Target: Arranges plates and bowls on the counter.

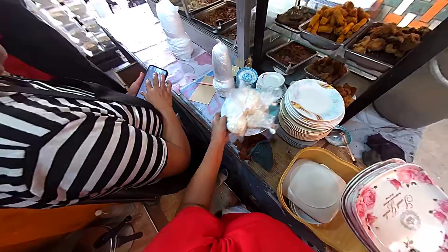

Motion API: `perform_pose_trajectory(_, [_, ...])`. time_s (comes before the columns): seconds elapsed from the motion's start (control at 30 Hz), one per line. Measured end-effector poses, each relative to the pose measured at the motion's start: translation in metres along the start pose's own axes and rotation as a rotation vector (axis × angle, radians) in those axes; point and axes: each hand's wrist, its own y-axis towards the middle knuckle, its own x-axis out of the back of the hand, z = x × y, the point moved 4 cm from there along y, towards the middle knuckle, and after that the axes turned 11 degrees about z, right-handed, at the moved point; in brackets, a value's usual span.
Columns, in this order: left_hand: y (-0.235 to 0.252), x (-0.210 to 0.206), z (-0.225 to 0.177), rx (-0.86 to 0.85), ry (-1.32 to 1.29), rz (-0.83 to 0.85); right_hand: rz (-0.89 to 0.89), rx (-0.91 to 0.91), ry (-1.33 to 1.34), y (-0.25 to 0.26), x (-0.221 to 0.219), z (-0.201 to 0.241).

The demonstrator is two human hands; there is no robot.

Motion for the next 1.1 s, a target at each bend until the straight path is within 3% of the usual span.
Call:
perform_pose_trajectory(0.1, [-0.007,0.048,0.027,-0.011,0.045,-0.126,-0.170,-0.103,-0.090,0.027,-0.015,0.012])
perform_pose_trajectory(0.2, [-0.009,0.077,0.051,0.051,0.067,-0.293,-0.070,-0.072,-0.078,0.069,-0.012,0.001])
perform_pose_trajectory(0.37, [0.007,0.095,0.080,0.144,0.070,-0.460,0.040,-0.056,-0.032,0.161,-0.064,-0.012])
perform_pose_trajectory(0.5, [0.028,0.096,0.088,0.150,0.076,-0.481,0.117,-0.087,0.022,0.231,-0.116,-0.026])
perform_pose_trajectory(0.6, [0.042,0.099,0.097,0.189,0.133,-0.463,0.006,-0.135,0.065,0.270,-0.150,-0.046])
perform_pose_trajectory(0.87, [0.027,0.109,0.086,0.305,0.446,-0.437,-0.065,-0.244,0.029,0.318,-0.174,-0.096])
perform_pose_trajectory(0.93, [-0.003,0.101,0.068,0.259,0.628,-0.464,-0.097,-0.267,0.001,0.317,-0.173,-0.102])
perform_pose_trajectory(1.0, [-0.035,0.073,0.051,0.067,0.760,-0.434,-0.102,-0.262,-0.036,0.318,-0.172,-0.105])
perform_pose_trajectory(1.1, [-0.058,0.004,0.035,-0.236,0.718,-0.149,-0.084,-0.277,-0.069,0.321,-0.167,-0.108])
